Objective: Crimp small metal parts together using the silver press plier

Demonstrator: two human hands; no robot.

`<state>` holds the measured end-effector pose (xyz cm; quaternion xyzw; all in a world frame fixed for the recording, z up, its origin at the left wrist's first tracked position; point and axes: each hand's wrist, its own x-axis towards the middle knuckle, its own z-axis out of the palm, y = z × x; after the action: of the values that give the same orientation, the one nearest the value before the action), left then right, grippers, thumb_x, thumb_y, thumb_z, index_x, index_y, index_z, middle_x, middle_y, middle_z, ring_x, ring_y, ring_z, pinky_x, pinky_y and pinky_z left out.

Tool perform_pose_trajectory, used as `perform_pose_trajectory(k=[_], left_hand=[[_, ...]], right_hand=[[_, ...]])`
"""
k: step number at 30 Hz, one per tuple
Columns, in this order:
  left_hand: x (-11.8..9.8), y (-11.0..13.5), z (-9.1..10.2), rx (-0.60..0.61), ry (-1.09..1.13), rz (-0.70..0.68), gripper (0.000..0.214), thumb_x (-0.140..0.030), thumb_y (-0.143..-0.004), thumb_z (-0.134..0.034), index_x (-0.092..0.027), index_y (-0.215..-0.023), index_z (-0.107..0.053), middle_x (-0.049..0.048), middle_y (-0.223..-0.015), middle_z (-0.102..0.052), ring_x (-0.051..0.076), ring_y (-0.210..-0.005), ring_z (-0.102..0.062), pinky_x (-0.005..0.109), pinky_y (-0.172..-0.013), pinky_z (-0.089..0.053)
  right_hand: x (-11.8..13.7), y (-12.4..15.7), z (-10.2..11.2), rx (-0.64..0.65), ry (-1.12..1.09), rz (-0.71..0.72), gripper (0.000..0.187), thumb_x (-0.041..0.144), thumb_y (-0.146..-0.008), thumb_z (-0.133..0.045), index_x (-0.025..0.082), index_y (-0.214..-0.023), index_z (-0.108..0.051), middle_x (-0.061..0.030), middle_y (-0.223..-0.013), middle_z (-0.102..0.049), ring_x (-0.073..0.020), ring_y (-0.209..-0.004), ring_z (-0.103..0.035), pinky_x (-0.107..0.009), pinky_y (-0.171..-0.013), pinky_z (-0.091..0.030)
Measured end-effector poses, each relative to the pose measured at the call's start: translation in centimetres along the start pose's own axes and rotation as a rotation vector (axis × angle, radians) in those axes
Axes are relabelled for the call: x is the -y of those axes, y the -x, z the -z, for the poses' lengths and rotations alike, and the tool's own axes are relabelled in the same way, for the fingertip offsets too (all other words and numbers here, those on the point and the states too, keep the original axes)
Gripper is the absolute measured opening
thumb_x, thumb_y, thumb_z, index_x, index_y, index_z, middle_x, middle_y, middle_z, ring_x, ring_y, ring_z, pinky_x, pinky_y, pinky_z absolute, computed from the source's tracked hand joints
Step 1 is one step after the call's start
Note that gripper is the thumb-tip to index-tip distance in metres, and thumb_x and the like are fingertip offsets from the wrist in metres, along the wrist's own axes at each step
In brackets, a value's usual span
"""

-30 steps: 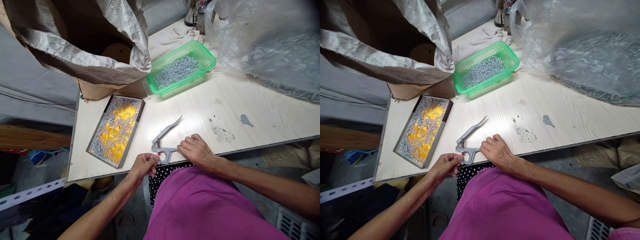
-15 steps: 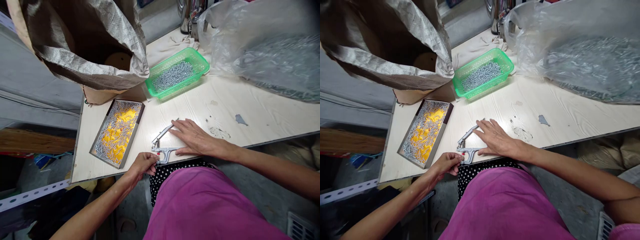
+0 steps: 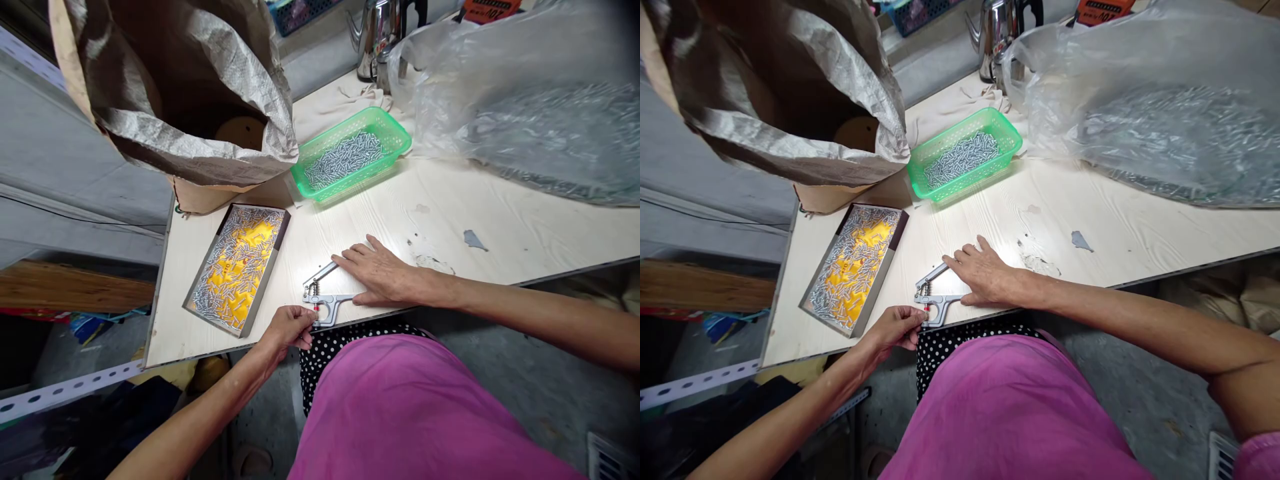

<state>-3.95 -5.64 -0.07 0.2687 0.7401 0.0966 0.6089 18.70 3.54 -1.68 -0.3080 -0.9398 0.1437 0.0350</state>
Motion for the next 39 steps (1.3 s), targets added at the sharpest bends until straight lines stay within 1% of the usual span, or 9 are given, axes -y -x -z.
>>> perform_pose_trajectory(k=[5,7,12,17,21,26,33,37,39], left_hand=[[0.0,0.2,-0.1,-0.011,-0.042,0.0,0.038,-0.047,-0.07,-0.077,-0.015,-0.07,-0.057,-0.0066,-0.051,-0.05,0.007,-0.041,-0.051,0.02,-0.044,-0.045],[0.0,0.7,-0.1,-0.085,-0.176,-0.063,0.033,-0.044,-0.078,-0.071,-0.015,-0.07,-0.058,-0.0049,-0.053,-0.051,0.009,-0.043,-0.053,0.022,-0.047,-0.045],[-0.2,1.6,-1.5,-0.443,-0.787,-0.692,0.016,-0.033,-0.091,-0.058,-0.02,-0.093,-0.067,0.0055,-0.094,-0.066,0.021,-0.089,-0.062,0.031,-0.077,-0.049],[-2.1,-0.8,-3.5,-0.291,-1.088,-1.052,0.055,-0.027,-0.084,-0.068,-0.018,-0.133,-0.046,0.0124,-0.134,-0.053,0.029,-0.122,-0.046,0.045,-0.101,-0.042],[-3.6,-2.4,-3.4,-0.2,-1.194,-1.088,0.074,-0.028,-0.081,-0.071,-0.014,-0.143,-0.033,0.0169,-0.136,-0.05,0.031,-0.12,-0.048,0.047,-0.101,-0.042],[-4.4,-2.0,-3.5,-0.214,-1.281,-1.044,0.078,-0.036,-0.08,-0.072,-0.014,-0.143,-0.032,0.0154,-0.126,-0.054,0.031,-0.111,-0.049,0.045,-0.094,-0.044],[-5.6,-2.5,-4.2,-0.108,-1.225,-1.153,0.033,-0.041,-0.089,-0.062,-0.018,-0.112,-0.055,0.0079,-0.105,-0.059,0.026,-0.1,-0.049,0.04,-0.088,-0.045],[-5.5,-3.4,-3.9,-0.157,-1.221,-1.157,0.021,-0.038,-0.095,-0.053,-0.018,-0.09,-0.056,0.0064,-0.093,-0.059,0.024,-0.091,-0.049,0.037,-0.08,-0.045],[-5.3,-3.8,-3.9,-0.185,-1.201,-1.146,0.021,-0.033,-0.096,-0.051,-0.018,-0.082,-0.055,0.0056,-0.089,-0.058,0.022,-0.087,-0.049,0.035,-0.077,-0.044]], right_hand=[[0.9,1.1,-0.3,-0.043,-0.017,-0.013,0.075,0.033,-0.077,-0.072,0.014,-0.142,-0.038,-0.0151,-0.118,-0.062,-0.0327,-0.11,-0.052,-0.055,-0.104,-0.026],[1.1,1.5,-0.2,-0.04,-0.033,-0.003,0.068,0.028,-0.081,-0.068,0.015,-0.141,-0.039,-0.0137,-0.115,-0.064,-0.03,-0.106,-0.054,-0.052,-0.102,-0.028],[1.3,1.9,-0.6,-0.088,-0.061,0.018,0.064,0.023,-0.086,-0.062,0.014,-0.143,-0.035,-0.0132,-0.114,-0.065,-0.0278,-0.102,-0.055,-0.049,-0.098,-0.03],[1.2,2.3,-1.1,-0.107,-0.083,-0.01,0.082,0.029,-0.081,-0.07,0.012,-0.149,-0.026,-0.0159,-0.121,-0.063,-0.0299,-0.108,-0.055,-0.051,-0.1,-0.031],[0.8,3.6,-0.7,-0.089,-0.05,-0.083,0.093,0.032,-0.069,-0.081,0.01,-0.145,-0.032,-0.0188,-0.125,-0.058,-0.0328,-0.112,-0.053,-0.053,-0.103,-0.031],[0.6,4.7,-1.2,-0.128,-0.063,-0.108,0.062,0.031,-0.073,-0.077,0.011,-0.124,-0.051,-0.0165,-0.111,-0.059,-0.0304,-0.101,-0.053,-0.045,-0.087,-0.044],[0.7,4.4,-0.7,-0.141,-0.089,-0.11,0.029,0.028,-0.082,-0.07,0.013,-0.104,-0.058,-0.0118,-0.101,-0.058,-0.0247,-0.091,-0.051,-0.037,-0.077,-0.043],[0.0,3.1,-1.3,-0.144,-0.082,-0.052,0.008,0.022,-0.09,-0.062,0.014,-0.091,-0.061,-0.0081,-0.091,-0.06,-0.0218,-0.087,-0.051,-0.034,-0.076,-0.04],[-0.4,2.3,-2.4,-0.161,-0.074,-0.002,0.011,0.019,-0.093,-0.056,0.015,-0.084,-0.061,-0.0062,-0.085,-0.061,-0.0202,-0.082,-0.05,-0.033,-0.074,-0.038]])
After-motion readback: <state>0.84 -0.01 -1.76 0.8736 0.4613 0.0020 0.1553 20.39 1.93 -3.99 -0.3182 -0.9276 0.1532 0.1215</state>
